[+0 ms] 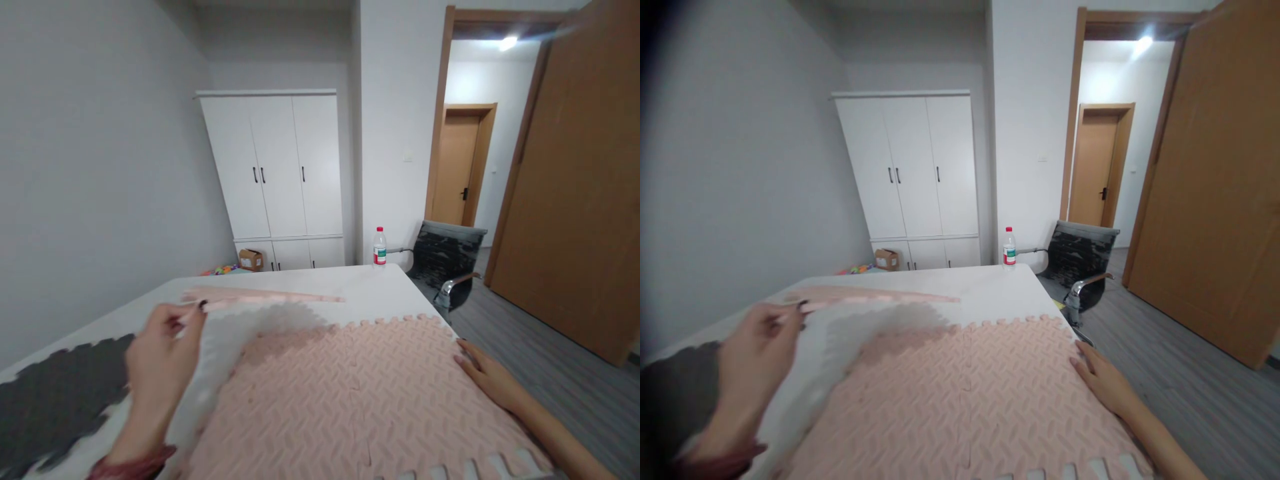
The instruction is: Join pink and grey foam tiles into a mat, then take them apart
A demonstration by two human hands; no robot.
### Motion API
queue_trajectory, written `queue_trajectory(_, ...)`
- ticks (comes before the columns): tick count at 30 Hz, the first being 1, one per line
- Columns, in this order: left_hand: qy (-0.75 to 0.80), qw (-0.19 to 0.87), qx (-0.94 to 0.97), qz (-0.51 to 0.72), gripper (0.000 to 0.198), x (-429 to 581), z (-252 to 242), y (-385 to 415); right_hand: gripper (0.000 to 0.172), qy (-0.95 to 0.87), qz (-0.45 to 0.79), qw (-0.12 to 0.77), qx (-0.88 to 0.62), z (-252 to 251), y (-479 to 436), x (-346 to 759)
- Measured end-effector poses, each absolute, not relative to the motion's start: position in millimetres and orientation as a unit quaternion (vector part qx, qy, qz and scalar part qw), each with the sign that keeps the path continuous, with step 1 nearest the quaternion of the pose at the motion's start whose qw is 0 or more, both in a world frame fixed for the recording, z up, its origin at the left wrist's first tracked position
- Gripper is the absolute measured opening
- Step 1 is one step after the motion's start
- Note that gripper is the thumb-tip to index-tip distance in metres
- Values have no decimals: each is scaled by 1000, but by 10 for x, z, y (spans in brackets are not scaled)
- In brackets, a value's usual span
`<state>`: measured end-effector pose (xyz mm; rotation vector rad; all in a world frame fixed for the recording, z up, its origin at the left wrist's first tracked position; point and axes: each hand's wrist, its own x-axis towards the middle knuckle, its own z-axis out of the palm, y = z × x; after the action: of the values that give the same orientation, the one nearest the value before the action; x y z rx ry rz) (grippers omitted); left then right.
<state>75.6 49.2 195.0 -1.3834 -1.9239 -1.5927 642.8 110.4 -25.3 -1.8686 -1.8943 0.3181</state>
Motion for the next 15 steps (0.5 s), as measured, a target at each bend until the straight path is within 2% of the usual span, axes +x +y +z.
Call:
queue_trajectory(2, -598, 85, -533, -592, 16, 1125, 1980, 758, 74, -683, 93, 229, -687, -177, 1098, 6348)
queue_trajectory(4, -543, 53, -571, -614, 18, 1518, 2026, 994, 73, -675, 101, 268, -680, -18, 1108, 6201)
queue_trajectory(6, -503, 34, -600, -621, 19, 1856, 2066, 1159, 74, -653, 201, 343, -645, 225, 1139, 6019)
queue_trajectory(9, -450, 4, -660, -602, 20, 2205, 2058, 1276, 77, -567, 435, 464, -523, 658, 1236, 5823)
queue_trajectory(11, -422, -13, -709, -565, 20, 2345, 1980, 1323, 72, -507, 504, 534, -452, 889, 1354, 5823)
queue_trajectory(15, -405, -33, -796, -449, 15, 2465, 1641, 1535, 50, -471, 426, 579, -512, 985, 1748, 6036)
